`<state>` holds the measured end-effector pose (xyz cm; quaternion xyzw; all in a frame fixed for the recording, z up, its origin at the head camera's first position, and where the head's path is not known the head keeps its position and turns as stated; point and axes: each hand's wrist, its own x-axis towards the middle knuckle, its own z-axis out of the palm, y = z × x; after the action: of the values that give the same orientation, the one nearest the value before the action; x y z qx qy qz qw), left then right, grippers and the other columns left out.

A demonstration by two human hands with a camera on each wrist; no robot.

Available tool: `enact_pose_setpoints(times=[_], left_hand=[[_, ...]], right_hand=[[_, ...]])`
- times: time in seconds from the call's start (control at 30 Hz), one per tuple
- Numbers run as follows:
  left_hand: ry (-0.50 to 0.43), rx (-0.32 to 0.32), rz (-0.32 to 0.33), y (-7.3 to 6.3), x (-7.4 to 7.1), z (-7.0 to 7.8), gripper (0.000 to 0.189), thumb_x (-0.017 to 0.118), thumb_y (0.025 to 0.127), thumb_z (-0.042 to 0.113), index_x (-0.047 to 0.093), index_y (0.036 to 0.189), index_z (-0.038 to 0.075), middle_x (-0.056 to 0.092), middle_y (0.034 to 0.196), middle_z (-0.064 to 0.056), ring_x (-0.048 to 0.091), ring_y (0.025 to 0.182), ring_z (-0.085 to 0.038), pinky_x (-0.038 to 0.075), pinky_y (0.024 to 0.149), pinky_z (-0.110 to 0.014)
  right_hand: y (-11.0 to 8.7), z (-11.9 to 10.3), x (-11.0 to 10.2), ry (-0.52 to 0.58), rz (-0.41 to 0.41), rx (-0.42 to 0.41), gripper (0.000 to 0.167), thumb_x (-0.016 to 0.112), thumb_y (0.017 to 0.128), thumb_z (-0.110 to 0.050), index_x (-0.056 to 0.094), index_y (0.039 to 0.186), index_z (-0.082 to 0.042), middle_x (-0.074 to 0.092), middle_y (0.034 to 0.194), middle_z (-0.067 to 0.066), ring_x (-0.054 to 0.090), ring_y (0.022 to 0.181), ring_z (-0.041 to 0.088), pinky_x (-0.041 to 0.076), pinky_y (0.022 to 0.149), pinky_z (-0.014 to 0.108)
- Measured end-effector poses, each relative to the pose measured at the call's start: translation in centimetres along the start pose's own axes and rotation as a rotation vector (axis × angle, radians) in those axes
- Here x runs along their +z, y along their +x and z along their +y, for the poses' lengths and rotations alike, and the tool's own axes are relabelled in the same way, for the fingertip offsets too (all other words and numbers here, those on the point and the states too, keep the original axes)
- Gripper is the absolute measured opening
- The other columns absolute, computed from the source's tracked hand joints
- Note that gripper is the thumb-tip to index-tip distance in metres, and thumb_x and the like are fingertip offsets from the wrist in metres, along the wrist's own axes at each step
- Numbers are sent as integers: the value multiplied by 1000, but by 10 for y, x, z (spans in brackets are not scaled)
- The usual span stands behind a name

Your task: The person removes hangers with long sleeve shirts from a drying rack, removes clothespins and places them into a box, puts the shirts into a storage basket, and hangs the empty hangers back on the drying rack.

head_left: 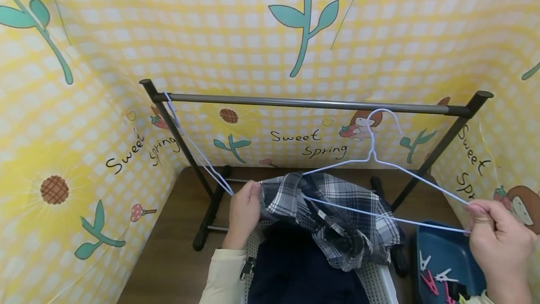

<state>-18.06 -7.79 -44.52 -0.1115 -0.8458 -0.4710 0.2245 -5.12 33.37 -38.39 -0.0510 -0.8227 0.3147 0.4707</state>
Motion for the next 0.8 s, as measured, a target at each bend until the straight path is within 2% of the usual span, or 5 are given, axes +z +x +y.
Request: enact_pose_setpoints(times=[0.13, 0.4, 0.53, 0.7, 0.8], left_hand=[[-14, -9, -16, -2, -5, -5, 26, 55, 105, 16, 60, 80, 11, 50, 64, 1, 48, 58, -17, 40, 53, -33], [-34, -26, -28, 1, -3, -3, 26, 55, 105, 17, 59, 79, 12, 51, 65, 1, 49, 60, -19, 40, 54, -34], [-41, -34, -21, 2, -2, -4, 27, 55, 104, 16, 59, 78, 11, 51, 64, 0, 50, 60, -20, 40, 55, -36], [-28, -58, -37, 2, -2, -6, 25, 55, 105, 17, 62, 81, 12, 56, 67, 0, 52, 62, -20, 42, 57, -37], [-40, -84, -49, 0, -3, -7, 25, 54, 105, 17, 63, 83, 11, 53, 66, 1, 51, 62, -19, 42, 57, -36]], right_hand=[[4, -3, -2, -176, -12, 50, 5, 69, 91, 7, 67, 88, 9, 44, 67, -29, 33, 60, -20, 29, 59, 4], [18, -9, -5, -214, -64, 88, 8, 67, 95, 1, 68, 90, 7, 48, 67, -23, 33, 53, -19, 31, 50, 8], [20, -7, -6, -278, -85, 60, 7, 69, 94, 0, 68, 90, 6, 58, 65, 8, 27, 58, -21, 28, 54, 12], [22, -9, -5, -317, -22, 112, 16, 67, 98, -8, 69, 95, 8, 64, 72, 23, 22, 64, -27, 28, 58, 20], [25, -14, -3, -267, 52, 119, 20, 65, 99, -10, 69, 98, 9, 66, 72, 15, 26, 71, -29, 39, 82, 28]])
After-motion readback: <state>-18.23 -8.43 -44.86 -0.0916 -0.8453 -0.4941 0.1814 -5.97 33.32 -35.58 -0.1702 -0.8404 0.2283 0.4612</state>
